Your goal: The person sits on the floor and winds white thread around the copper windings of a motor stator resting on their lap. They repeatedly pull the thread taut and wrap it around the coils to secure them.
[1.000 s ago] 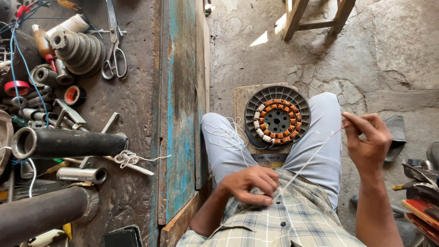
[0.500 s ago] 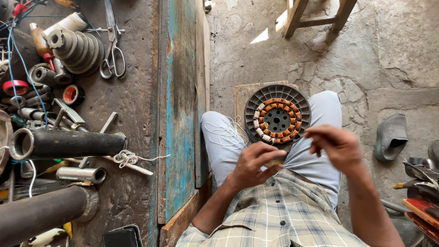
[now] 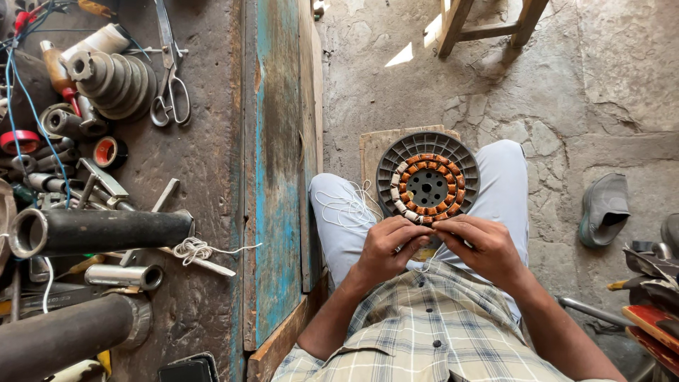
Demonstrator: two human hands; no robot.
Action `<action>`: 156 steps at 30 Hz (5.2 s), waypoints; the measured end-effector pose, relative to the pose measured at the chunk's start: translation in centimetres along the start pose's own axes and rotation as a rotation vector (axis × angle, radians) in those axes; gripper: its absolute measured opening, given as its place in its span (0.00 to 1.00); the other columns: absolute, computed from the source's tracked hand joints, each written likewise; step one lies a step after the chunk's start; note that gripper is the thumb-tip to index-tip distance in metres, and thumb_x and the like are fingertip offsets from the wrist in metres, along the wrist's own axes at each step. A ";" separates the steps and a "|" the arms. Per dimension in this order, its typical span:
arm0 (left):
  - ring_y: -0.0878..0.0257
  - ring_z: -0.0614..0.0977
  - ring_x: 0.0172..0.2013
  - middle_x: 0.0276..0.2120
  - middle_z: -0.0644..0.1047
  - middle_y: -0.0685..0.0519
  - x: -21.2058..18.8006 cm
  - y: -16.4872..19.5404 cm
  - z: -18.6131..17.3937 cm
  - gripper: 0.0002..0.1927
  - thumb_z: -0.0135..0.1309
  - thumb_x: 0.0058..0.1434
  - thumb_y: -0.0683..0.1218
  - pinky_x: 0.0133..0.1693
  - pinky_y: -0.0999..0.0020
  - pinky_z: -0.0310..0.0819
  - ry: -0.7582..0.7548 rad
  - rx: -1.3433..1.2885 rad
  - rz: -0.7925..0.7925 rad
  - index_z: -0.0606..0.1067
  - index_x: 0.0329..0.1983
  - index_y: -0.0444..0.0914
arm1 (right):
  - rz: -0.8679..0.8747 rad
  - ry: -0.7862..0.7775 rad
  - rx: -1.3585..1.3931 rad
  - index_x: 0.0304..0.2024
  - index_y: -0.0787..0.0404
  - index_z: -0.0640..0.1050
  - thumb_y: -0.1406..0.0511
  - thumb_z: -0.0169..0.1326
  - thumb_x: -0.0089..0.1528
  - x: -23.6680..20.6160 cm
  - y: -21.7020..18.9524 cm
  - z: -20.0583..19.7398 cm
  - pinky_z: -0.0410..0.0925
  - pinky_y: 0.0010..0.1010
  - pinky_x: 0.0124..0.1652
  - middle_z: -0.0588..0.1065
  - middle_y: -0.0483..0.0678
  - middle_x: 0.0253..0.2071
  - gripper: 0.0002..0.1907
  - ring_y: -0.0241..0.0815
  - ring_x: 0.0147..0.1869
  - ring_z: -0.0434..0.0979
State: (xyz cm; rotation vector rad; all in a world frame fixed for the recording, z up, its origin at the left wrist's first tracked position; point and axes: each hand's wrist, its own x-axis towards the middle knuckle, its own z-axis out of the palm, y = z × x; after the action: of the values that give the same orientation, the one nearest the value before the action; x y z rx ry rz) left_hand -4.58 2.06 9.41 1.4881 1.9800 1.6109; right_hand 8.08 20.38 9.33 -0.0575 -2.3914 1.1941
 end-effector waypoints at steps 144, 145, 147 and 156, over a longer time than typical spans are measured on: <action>0.59 0.80 0.43 0.39 0.79 0.54 -2.9 -3.5 3.1 0.09 0.66 0.60 0.43 0.47 0.60 0.76 0.201 0.217 0.082 0.82 0.43 0.40 | -0.052 -0.225 -0.075 0.42 0.59 0.82 0.65 0.65 0.61 4.1 -3.1 -0.4 0.74 0.35 0.38 0.79 0.45 0.37 0.09 0.40 0.38 0.81; 0.59 0.81 0.42 0.39 0.79 0.52 -3.1 -3.4 3.5 0.09 0.63 0.61 0.42 0.44 0.63 0.78 0.230 0.178 0.030 0.82 0.44 0.39 | -0.119 -0.256 -0.075 0.42 0.58 0.82 0.65 0.65 0.61 3.4 -4.0 0.1 0.75 0.34 0.39 0.80 0.44 0.37 0.08 0.38 0.39 0.81; 0.59 0.83 0.40 0.39 0.79 0.51 -3.5 -3.3 4.1 0.09 0.61 0.63 0.42 0.42 0.65 0.82 0.235 0.087 0.000 0.80 0.45 0.37 | -0.398 -0.315 -0.111 0.46 0.59 0.81 0.63 0.64 0.60 2.5 -5.4 1.2 0.72 0.41 0.48 0.79 0.45 0.41 0.13 0.40 0.45 0.81; 0.59 0.84 0.44 0.44 0.80 0.45 -5.5 -2.6 3.1 0.13 0.60 0.69 0.45 0.47 0.64 0.81 -0.196 -0.876 -0.131 0.76 0.50 0.31 | -0.318 -0.317 0.091 0.59 0.55 0.75 0.50 0.63 0.55 1.5 -3.7 -0.6 0.69 0.45 0.60 0.77 0.48 0.56 0.33 0.47 0.61 0.76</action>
State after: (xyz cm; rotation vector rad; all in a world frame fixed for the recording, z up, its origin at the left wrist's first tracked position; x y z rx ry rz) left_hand -1.31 0.05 3.76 1.0660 0.9969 1.8192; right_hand 7.65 18.89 13.04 0.5592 -2.4808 1.2270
